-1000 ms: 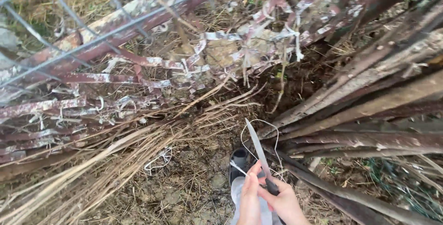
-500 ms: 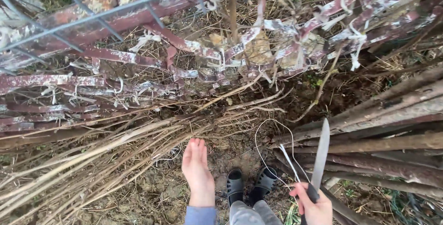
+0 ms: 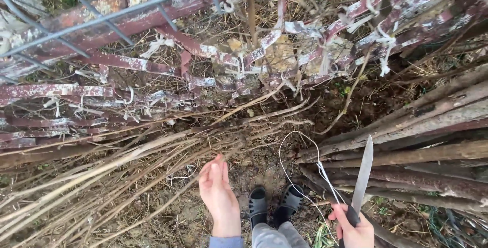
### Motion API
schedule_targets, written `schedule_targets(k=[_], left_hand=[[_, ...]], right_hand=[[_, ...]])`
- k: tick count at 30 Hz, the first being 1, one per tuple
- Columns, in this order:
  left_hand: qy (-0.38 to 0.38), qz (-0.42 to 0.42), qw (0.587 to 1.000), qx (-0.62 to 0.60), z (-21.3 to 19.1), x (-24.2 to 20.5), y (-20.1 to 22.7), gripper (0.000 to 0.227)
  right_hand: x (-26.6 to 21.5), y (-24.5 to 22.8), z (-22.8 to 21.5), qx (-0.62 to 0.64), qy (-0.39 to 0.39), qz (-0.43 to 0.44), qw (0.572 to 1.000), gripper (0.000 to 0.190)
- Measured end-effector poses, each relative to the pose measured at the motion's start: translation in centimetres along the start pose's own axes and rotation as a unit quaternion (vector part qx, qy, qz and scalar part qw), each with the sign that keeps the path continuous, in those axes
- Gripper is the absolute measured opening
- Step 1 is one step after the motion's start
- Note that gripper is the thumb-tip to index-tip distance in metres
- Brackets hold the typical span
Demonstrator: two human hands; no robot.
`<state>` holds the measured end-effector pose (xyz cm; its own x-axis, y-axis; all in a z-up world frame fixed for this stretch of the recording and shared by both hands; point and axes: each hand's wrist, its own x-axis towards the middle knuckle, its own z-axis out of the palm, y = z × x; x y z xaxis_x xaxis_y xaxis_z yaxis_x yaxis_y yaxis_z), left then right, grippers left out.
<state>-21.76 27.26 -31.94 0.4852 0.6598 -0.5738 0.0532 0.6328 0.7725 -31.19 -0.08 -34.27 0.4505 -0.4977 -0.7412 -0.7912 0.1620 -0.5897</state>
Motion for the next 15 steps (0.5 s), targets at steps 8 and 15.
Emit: schedule_targets(k=[8,15], left_hand=[[-0.083,0.119,0.987,0.07,0.2,-4.7,-2.6,0.012],[-0.161,0.189,0.955,0.16,4.2,-8.4,-4.1,0.015]], right_hand=[[0.0,-0.1,-1.8,0.026,0.025,-0.007,0.999,0.015],[0.0,-0.5,-3.1,0.092,0.058,0.012,0.994,0.013]])
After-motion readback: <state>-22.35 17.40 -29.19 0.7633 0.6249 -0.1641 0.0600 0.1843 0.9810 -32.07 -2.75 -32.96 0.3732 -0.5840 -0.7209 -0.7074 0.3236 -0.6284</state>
